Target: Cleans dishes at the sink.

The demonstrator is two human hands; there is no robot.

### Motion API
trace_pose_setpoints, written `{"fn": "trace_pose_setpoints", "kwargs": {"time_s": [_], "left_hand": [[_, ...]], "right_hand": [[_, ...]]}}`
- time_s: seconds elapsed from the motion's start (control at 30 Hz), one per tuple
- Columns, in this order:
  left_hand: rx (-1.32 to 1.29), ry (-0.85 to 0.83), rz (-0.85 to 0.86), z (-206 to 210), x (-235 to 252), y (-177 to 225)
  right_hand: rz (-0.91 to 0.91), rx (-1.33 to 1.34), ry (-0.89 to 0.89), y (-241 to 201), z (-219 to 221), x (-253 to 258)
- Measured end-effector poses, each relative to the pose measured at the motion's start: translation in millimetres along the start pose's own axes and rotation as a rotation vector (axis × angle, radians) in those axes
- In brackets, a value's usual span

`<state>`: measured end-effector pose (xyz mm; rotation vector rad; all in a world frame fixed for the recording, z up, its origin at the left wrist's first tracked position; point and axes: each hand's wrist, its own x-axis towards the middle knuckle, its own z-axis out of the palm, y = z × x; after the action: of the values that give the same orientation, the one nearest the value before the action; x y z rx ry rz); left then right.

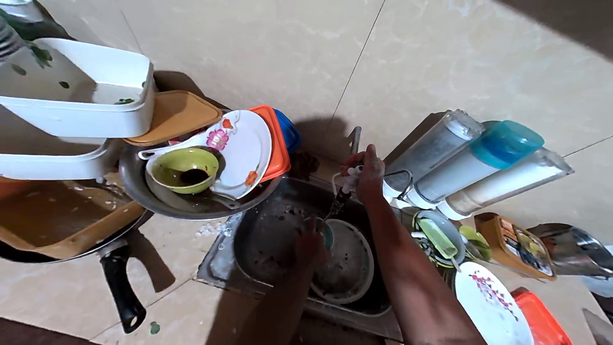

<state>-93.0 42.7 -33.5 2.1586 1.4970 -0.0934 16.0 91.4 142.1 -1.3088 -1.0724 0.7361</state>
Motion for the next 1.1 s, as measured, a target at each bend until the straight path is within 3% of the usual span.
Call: {"fn": "trace_pose_setpoints", "kwargs": {"time_s": [0.47,0.63,0.73,0.83,1.0,1.1], "left_hand": [[-0.075,0.007,0.109,-2,-8,-10],[-0.133,0.06,0.15,-30,-47,-26],[-0.123,0.12,0.176,-56,-89,-46],[-0.036,0.151,0.094,-92,-129,-72],[0.205,0.181,-0.093,-119,-157,-137],[0.214,0.164,-0.161,-126,-166,-177]], "right_hand": [[0.001,0.103,0.092,2,7,6],[-0.012,0.105,0.09,0,10,6],[-0.031,0.114,0.084,2,9,4],[-0.055,0.107,0.082,0,9,-1],[-0.137,-0.064,0.074,8,4,-8],[-0.224,-0.094,0.043,8,1,-12]]}}
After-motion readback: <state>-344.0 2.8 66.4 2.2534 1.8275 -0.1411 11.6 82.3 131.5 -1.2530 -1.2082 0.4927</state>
